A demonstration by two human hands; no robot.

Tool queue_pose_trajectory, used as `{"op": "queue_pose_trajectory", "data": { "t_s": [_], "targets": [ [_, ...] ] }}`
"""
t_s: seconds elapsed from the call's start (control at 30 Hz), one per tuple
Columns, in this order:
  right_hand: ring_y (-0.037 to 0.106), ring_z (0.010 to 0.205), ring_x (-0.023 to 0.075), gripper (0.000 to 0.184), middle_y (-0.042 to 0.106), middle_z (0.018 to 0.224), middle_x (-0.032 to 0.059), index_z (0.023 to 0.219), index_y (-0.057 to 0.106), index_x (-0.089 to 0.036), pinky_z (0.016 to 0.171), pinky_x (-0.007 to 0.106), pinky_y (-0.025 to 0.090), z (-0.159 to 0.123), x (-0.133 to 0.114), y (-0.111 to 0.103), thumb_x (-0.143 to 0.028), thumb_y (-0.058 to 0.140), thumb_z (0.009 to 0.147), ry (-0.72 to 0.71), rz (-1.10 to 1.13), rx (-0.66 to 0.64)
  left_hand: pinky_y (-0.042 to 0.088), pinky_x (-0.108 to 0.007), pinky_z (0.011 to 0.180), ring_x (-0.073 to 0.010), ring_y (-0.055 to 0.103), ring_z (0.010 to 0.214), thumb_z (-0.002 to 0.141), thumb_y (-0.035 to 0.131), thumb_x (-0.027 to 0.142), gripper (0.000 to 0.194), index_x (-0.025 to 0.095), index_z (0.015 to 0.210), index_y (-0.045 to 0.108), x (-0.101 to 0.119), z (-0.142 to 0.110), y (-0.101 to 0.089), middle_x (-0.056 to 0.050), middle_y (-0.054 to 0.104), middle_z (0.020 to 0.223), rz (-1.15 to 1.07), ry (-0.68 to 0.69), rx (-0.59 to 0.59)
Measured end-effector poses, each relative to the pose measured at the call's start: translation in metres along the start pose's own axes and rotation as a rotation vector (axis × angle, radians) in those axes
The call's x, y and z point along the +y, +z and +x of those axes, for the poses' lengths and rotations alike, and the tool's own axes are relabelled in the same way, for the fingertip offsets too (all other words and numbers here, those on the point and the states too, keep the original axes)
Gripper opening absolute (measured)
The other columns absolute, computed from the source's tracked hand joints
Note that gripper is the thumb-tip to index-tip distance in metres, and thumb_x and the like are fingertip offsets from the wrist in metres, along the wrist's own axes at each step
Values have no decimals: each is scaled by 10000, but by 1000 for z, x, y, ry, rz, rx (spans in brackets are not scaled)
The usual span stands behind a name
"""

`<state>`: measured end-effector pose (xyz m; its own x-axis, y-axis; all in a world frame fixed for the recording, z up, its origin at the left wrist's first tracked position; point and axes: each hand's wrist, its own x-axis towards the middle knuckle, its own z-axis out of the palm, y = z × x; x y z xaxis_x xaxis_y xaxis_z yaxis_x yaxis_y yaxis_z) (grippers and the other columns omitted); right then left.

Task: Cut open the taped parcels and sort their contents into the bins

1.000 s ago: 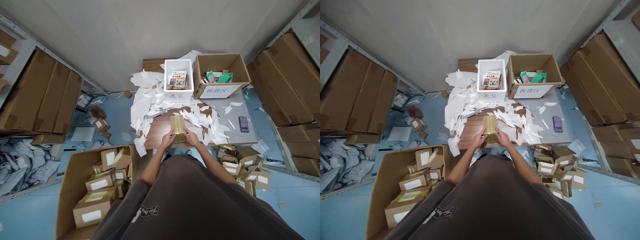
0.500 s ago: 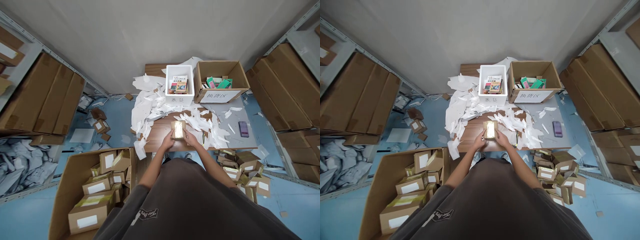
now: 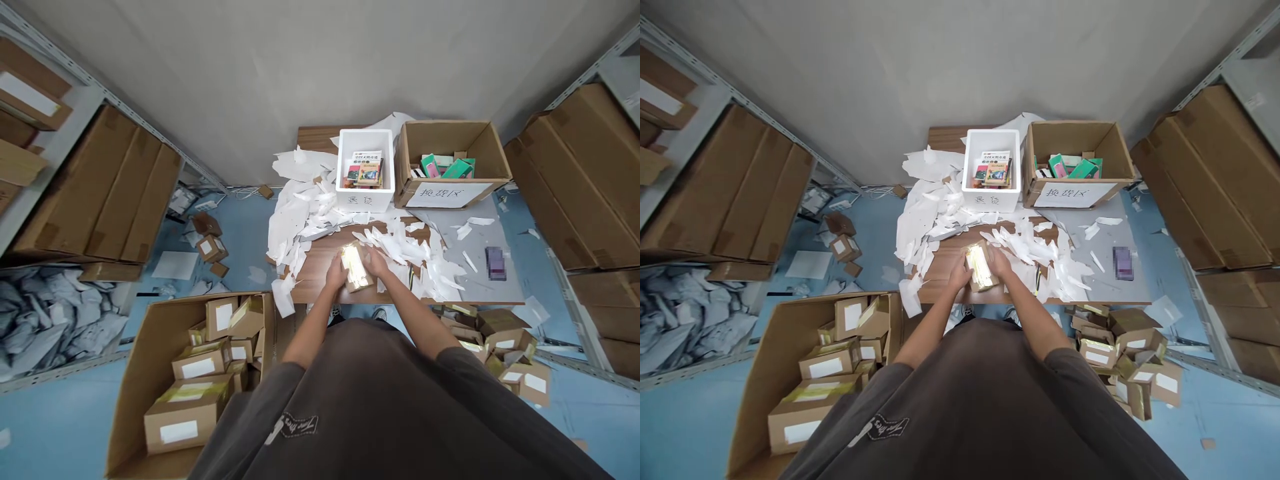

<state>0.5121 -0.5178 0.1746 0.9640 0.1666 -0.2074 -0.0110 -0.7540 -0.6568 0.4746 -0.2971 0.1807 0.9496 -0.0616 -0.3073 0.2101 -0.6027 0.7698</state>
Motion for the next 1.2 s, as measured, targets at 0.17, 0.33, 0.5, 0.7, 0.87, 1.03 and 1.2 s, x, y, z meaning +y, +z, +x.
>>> {"op": "queue_pose_trajectory", "data": {
  "t_s": [0.17, 0.33, 0.5, 0.7, 0.87, 1.03, 1.2],
  "targets": [
    [352, 1631, 364, 737, 432, 1743, 141, 1672, 491, -212, 1346, 569, 308, -37, 30, -1, -271, 644, 953, -23, -11, 36, 187, -524, 1376, -402, 113, 1720, 682, 969, 398, 1340, 172, 1766, 215, -19, 11, -13, -230, 110, 1847, 283, 112, -253],
    [204, 1671, 426, 702, 386, 1762, 145, 1609, 557, -202, 1337, 657, 253, -88, 83, -19, -234, 656, 915, 126, -80, 122, 204, -622, 1346, -523, -10, 1696, 518, 1058, 502, 1645, 169, 1782, 61, -18, 19, -15, -265, -96, 1835, 527, -10, -393],
    [359, 1585, 415, 668, 481, 1673, 201, 1553, 601, -150, 1306, 610, 327, -131, 148, -31, -214, 629, 889, 310, -59, 179, 258, -674, 1321, -517, -40, 1695, 580, 1018, 642, 1628, 252, 1792, 4, -5, 24, -21, -195, -81, 1856, 710, -62, -410],
    [689, 1253, 349, 473, 742, 1310, 222, 1442, 673, -130, 1081, 451, 533, -121, 186, -27, -335, 561, 1032, 691, 7, 15, 363, -651, 1284, -498, -8, 1701, 637, 1012, 586, 1611, 299, 1786, -80, 6, 31, -17, -169, -110, 1855, 837, -120, -414],
    [748, 1186, 311, 359, 781, 1247, 203, 1321, 717, -140, 945, 331, 546, -94, 187, -14, -325, 644, 1022, 842, 14, -108, 349, -604, 1317, -462, 3, 1711, 603, 1031, 598, 1686, 299, 1776, -142, 10, 33, -9, -143, -173, 1847, 875, -189, -430],
    [751, 1156, 305, 301, 792, 1194, 155, 1187, 730, -176, 874, 309, 544, -92, 189, -9, -370, 717, 957, 848, 45, -59, 354, -553, 1329, -444, 27, 1716, 599, 1041, 565, 1691, 272, 1778, -136, 8, 33, -8, -144, -184, 1844, 863, -174, -432],
    [754, 1030, 273, 142, 779, 1015, 101, 993, 658, -208, 826, 297, 528, -100, 180, -23, -307, 697, 899, 840, 115, 55, 334, -543, 1336, -455, 35, 1713, 598, 1044, 540, 1679, 277, 1781, -117, 7, 32, -6, -149, -148, 1853, 836, -147, -409]
  ]
}}
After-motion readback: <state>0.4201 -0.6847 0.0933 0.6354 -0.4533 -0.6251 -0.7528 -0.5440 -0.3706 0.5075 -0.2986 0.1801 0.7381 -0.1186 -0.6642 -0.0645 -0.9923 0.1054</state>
